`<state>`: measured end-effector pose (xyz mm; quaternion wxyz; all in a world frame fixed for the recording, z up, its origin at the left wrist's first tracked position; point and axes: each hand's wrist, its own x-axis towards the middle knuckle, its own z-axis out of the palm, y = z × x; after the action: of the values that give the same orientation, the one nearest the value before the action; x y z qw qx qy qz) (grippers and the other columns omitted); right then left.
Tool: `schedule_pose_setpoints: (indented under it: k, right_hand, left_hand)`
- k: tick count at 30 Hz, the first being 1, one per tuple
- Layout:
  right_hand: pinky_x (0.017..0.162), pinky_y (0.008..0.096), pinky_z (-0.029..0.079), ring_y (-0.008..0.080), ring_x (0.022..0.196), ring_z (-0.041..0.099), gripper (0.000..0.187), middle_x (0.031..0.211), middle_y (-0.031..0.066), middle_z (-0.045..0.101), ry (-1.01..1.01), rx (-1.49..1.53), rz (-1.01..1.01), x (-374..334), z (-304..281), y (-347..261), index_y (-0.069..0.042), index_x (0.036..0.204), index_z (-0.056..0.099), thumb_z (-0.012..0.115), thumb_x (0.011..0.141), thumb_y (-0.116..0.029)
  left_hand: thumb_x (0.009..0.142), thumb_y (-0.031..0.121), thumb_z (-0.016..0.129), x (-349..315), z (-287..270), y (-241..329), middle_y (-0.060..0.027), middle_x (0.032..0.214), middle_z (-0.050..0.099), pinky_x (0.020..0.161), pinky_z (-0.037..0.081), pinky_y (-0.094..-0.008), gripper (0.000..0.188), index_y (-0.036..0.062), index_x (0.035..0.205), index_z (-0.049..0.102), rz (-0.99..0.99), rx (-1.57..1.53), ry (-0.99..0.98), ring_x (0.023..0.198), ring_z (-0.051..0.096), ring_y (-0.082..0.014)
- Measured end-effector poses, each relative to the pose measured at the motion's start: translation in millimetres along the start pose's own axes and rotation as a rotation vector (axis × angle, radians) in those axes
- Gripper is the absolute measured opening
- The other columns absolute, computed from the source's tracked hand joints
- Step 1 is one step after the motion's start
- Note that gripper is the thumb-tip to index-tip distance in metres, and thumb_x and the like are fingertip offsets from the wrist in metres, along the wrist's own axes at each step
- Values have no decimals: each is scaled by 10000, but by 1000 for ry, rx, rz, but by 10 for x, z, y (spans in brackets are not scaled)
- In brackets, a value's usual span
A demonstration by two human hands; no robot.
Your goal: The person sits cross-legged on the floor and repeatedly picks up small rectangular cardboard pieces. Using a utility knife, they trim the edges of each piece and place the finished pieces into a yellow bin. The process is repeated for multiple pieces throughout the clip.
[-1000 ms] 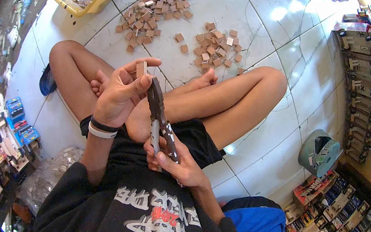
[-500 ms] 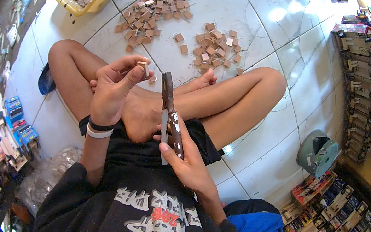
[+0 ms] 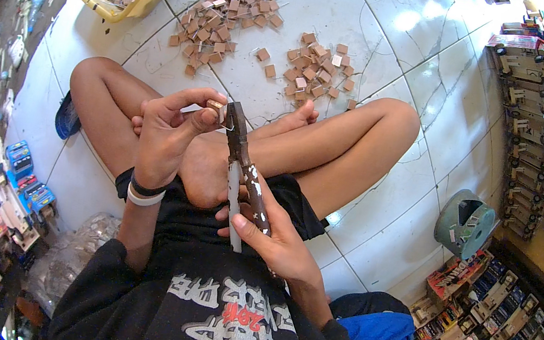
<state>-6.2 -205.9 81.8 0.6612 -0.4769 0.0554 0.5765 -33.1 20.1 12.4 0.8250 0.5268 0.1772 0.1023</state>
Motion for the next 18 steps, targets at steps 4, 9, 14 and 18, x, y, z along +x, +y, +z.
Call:
schedule_pose_setpoints:
  k: [4, 9, 14, 18]
  right_hand:
    - [972, 381, 568, 195, 1143, 610, 732, 1361, 119, 552, -21, -22, 1, -2, -17, 11, -80, 1696, 225, 618, 1092, -211]
    - [944, 330, 544, 162, 1093, 611, 586, 1271, 102, 600, -46, -65, -33, 23, -78, 100, -53, 1607, 375, 613, 1098, -222]
    - [833, 326, 517, 142, 924, 586, 391, 1044, 59, 590, -25, -135, 77, 120, -184, 317, -12, 1407, 490, 615, 1087, -198]
    - [662, 275, 443, 99, 737, 516, 242, 860, 3, 525, 94, -199, -8, 134, -227, 526, -31, 1258, 532, 622, 1084, -172]
  left_hand:
    - [973, -23, 739, -2, -11, 20, -122, 1146, 760, 954, 614, -289, 249, -81, 1214, 716, 21, 29, -10, 1050, 743, -165]
    - [973, -40, 732, 1, -37, -8, -120, 1146, 751, 954, 615, -290, 232, -76, 1202, 718, 82, 72, -30, 1051, 740, -166]
    - [971, -49, 729, 4, -71, -91, -116, 1145, 749, 950, 607, -279, 227, -65, 1197, 725, 74, 80, -66, 1040, 734, -153]
    - [968, -77, 713, 13, -56, -168, -112, 1138, 753, 938, 598, -272, 232, -62, 1199, 725, 14, 45, -140, 1026, 732, -148]
